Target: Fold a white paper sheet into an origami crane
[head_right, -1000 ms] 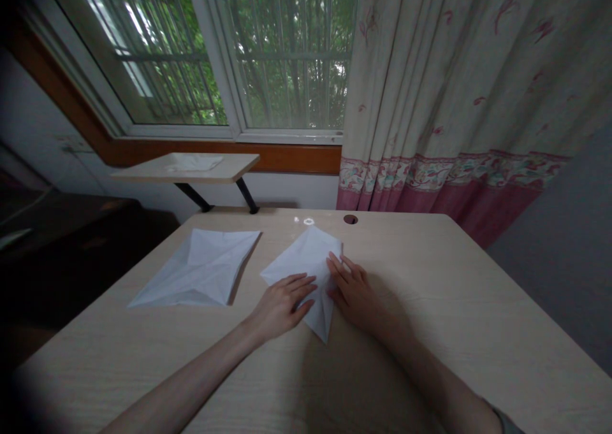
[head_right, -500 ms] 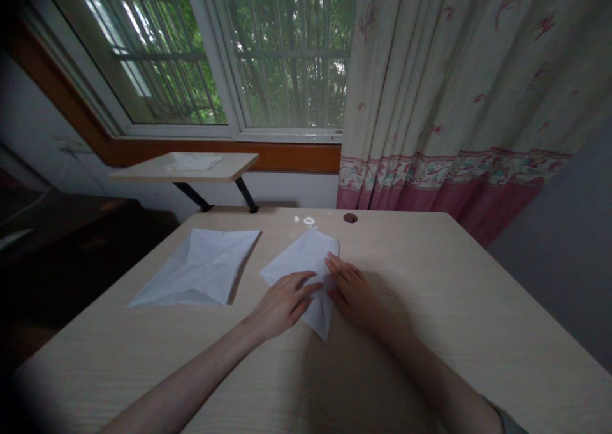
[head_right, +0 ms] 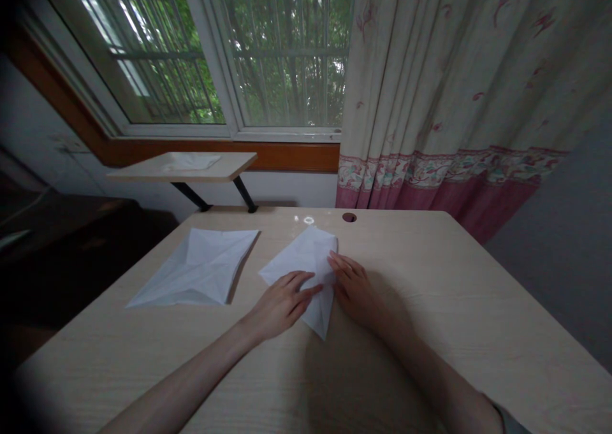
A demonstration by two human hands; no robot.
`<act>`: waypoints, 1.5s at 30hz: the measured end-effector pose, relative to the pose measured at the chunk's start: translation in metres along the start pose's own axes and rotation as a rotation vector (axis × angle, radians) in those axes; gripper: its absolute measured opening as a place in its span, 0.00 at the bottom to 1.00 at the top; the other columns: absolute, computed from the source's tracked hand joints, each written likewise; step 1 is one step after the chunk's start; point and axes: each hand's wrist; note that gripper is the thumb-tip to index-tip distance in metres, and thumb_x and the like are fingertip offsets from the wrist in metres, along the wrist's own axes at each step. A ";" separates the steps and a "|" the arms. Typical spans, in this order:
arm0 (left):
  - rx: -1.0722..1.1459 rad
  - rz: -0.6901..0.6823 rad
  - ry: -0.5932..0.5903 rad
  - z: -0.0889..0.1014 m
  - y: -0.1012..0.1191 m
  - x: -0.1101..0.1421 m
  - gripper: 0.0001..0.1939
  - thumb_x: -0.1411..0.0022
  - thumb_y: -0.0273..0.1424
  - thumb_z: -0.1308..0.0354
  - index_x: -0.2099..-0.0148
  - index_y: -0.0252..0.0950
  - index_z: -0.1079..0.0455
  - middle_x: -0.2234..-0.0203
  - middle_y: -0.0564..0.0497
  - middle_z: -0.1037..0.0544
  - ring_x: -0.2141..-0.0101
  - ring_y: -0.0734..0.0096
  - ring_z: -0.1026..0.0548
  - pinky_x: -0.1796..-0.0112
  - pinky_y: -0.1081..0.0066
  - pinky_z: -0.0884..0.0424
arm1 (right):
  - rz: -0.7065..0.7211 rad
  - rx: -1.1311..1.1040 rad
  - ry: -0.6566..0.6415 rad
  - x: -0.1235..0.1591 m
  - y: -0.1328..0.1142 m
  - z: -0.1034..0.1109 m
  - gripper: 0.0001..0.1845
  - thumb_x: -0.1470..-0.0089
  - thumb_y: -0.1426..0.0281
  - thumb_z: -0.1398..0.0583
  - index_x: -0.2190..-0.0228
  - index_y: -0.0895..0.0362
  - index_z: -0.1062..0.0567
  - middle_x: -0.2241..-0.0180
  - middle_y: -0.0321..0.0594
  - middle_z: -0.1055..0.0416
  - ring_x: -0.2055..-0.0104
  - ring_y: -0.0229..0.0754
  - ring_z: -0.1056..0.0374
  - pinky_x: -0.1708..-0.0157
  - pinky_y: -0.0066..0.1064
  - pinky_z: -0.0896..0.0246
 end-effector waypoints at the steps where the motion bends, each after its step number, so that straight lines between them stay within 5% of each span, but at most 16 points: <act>1: -0.001 -0.002 -0.002 0.000 0.000 0.000 0.23 0.32 0.27 0.49 0.37 0.46 0.36 0.40 0.47 0.34 0.42 0.58 0.36 0.41 0.55 0.37 | 0.000 0.000 0.014 0.000 0.001 0.000 0.35 0.39 0.78 0.52 0.33 0.53 0.54 0.37 0.48 0.41 0.35 0.48 0.46 0.39 0.52 0.43; 9: 0.003 0.004 -0.016 -0.002 -0.003 0.002 0.21 0.30 0.30 0.50 0.37 0.46 0.37 0.38 0.48 0.35 0.40 0.58 0.37 0.41 0.56 0.37 | -0.106 -0.042 0.098 0.003 0.003 -0.003 0.20 0.40 0.76 0.48 0.47 0.55 0.33 0.50 0.48 0.31 0.46 0.49 0.36 0.45 0.49 0.37; 21: 0.006 0.009 -0.037 -0.003 -0.004 0.002 0.21 0.30 0.30 0.49 0.37 0.45 0.36 0.38 0.49 0.35 0.39 0.59 0.37 0.40 0.57 0.37 | -0.286 0.009 -0.037 -0.006 -0.008 0.013 0.03 0.42 0.74 0.43 0.66 0.55 0.30 0.64 0.42 0.29 0.59 0.47 0.34 0.57 0.41 0.38; 33: 0.017 0.006 -0.027 -0.003 -0.005 0.002 0.21 0.30 0.30 0.49 0.37 0.45 0.36 0.38 0.49 0.35 0.40 0.58 0.38 0.41 0.56 0.36 | -0.324 0.202 -0.158 -0.005 -0.008 0.012 0.07 0.39 0.72 0.44 0.69 0.57 0.29 0.66 0.45 0.27 0.61 0.48 0.32 0.58 0.39 0.38; 45: 0.014 0.006 -0.017 -0.005 -0.005 0.002 0.20 0.29 0.30 0.49 0.37 0.46 0.36 0.38 0.49 0.35 0.39 0.59 0.37 0.40 0.56 0.37 | -0.316 0.068 -0.167 -0.009 -0.009 0.019 0.08 0.40 0.72 0.43 0.72 0.54 0.29 0.69 0.41 0.28 0.64 0.44 0.32 0.61 0.35 0.39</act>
Point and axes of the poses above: each hand's wrist, its own x-axis away from the middle knuckle, its own z-axis out of the back of the hand, y = z × x
